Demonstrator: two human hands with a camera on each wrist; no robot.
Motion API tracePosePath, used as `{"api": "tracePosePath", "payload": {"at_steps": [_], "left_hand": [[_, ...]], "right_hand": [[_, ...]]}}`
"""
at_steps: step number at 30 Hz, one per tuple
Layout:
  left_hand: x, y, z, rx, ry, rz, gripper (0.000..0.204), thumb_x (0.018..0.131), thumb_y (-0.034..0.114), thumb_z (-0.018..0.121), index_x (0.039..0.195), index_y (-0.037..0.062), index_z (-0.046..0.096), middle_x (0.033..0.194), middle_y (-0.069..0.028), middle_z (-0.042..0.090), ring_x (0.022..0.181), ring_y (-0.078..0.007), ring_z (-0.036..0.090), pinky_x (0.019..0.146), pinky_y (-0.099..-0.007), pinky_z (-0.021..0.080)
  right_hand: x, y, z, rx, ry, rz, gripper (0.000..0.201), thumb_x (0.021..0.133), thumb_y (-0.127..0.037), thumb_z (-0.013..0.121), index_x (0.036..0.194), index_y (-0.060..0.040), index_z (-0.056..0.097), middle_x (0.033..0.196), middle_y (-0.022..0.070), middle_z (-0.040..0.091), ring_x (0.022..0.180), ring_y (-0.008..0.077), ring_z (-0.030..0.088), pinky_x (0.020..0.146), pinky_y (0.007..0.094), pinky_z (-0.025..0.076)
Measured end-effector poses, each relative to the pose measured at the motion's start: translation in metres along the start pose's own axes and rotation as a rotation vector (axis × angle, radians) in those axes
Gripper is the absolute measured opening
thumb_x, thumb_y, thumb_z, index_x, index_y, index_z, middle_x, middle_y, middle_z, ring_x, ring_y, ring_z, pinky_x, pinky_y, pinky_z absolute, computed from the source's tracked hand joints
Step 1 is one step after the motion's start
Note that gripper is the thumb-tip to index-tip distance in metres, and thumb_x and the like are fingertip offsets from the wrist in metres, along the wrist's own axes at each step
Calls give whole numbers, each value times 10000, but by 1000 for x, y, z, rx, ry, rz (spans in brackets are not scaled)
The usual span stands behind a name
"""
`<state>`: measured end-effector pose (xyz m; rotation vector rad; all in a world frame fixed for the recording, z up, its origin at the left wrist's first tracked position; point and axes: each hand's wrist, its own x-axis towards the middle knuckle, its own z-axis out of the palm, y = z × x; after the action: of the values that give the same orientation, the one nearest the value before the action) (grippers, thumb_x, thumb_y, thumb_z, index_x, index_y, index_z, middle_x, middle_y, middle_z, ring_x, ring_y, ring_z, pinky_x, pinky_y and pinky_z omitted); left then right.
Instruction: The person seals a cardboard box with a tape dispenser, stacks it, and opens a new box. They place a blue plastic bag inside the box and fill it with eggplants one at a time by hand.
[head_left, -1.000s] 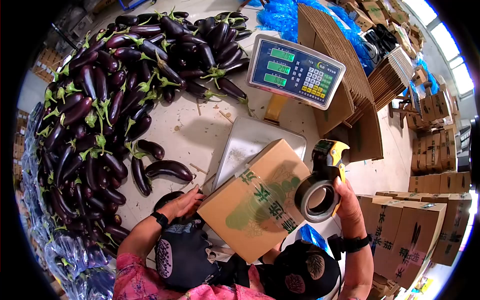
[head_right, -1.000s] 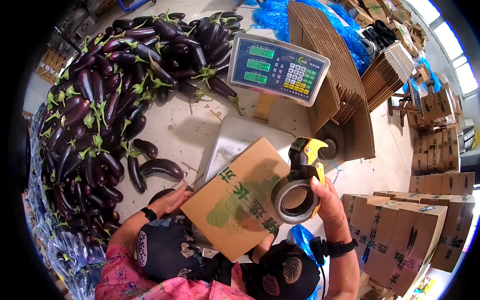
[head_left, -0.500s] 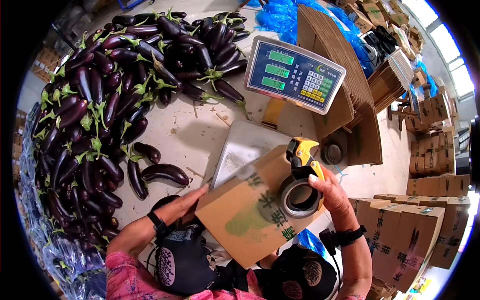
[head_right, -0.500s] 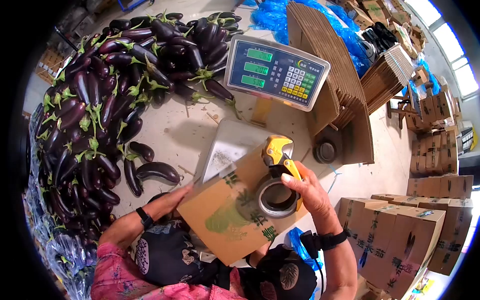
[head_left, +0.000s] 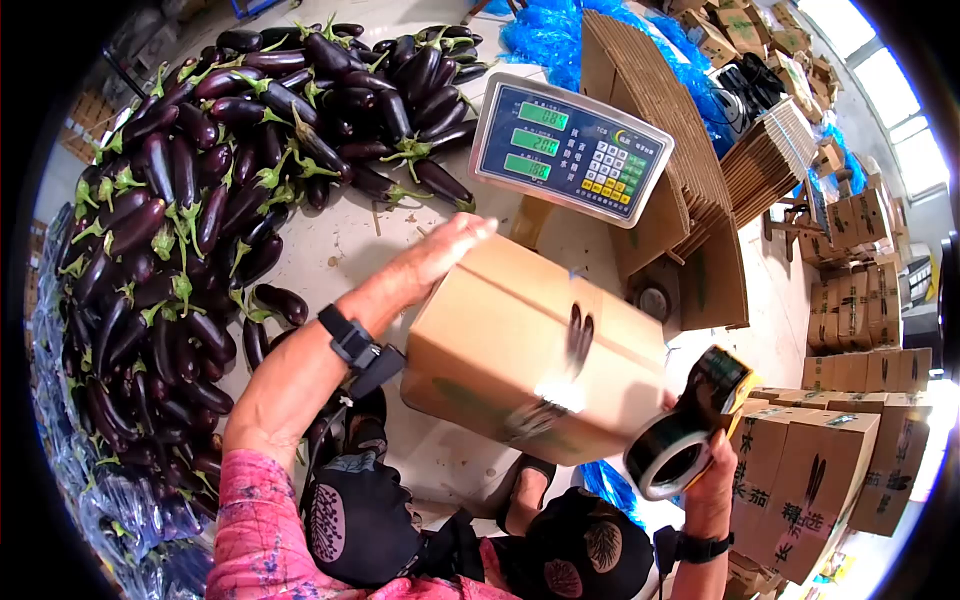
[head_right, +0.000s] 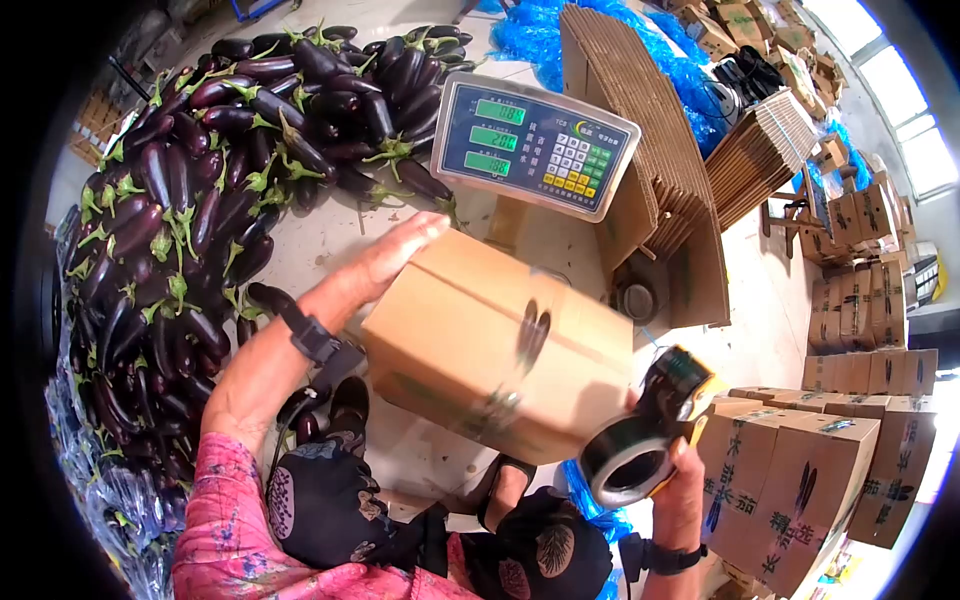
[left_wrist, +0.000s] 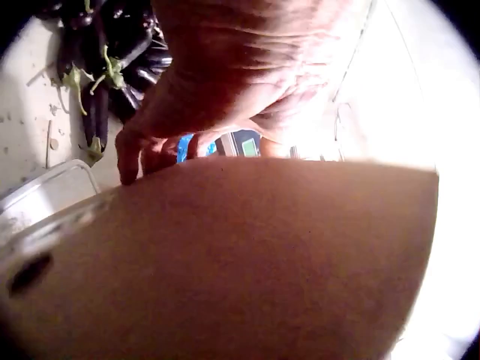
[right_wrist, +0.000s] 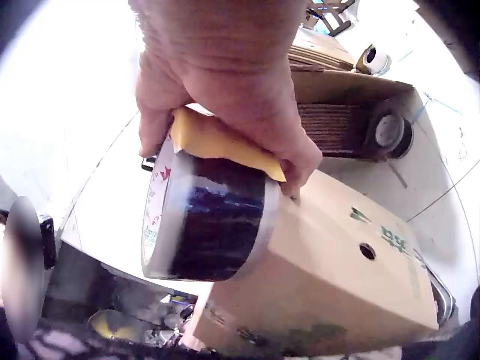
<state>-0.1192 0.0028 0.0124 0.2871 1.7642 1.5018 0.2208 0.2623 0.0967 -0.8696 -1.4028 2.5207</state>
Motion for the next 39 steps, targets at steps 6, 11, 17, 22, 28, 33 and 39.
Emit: {"api": "tracePosePath", "payload": {"at_steps": [6,11,17,22,28,33,39], "left_hand": [[-28,-38,-12,-208,-112,-7,579,1040,461,439,1420,25,419,1283,-76,538,1193,-165,505,1040,-323,405],[-45,-43,-16,24,-146,159,645,1047,456,414,1507,13,322,1421,-124,489,1301,-196,467,1094,-344,375],[-49,-64,-12,-148,-33,152,682,1026,516,445,1458,-7,387,1403,-144,512,1315,-214,458,1101,-335,347],[-67,-39,-11,521,376,559,590,1021,488,484,1345,-6,499,1290,-144,575,1210,-216,542,1014,-349,432],[-118,51,19,-56,-215,323,597,1019,555,431,1257,26,569,1091,-69,639,1030,-136,599,896,-299,484],[-127,62,26,-156,-360,233,585,987,566,502,1160,19,619,1004,-19,657,934,-88,616,795,-280,517],[-128,49,9,-681,-373,71,307,1022,311,545,1103,38,661,901,0,671,834,-65,631,752,-243,523]], "right_hand": [[-3,23,2,-127,-33,85,685,791,-359,731,1301,38,505,1173,121,637,1098,203,628,994,343,492],[4,26,25,-109,43,88,572,861,-298,670,1304,30,515,1152,103,647,1089,196,629,1003,340,482],[35,3,49,-309,1,65,571,863,-321,664,1300,25,539,1130,70,633,1044,153,609,944,287,472],[32,-22,79,-683,-4,-50,541,768,-256,802,1195,-11,576,1043,42,643,944,130,592,850,263,469],[26,-15,136,-1000,-176,-324,666,667,-279,922,1147,-20,539,955,117,697,860,176,664,796,314,531],[29,-4,153,-1091,-188,-425,675,678,-242,915,1180,-11,527,984,152,705,903,230,699,811,341,547],[33,-2,162,-1209,-214,-429,660,681,-219,904,1183,-15,527,975,163,695,897,267,699,808,354,548]]}}
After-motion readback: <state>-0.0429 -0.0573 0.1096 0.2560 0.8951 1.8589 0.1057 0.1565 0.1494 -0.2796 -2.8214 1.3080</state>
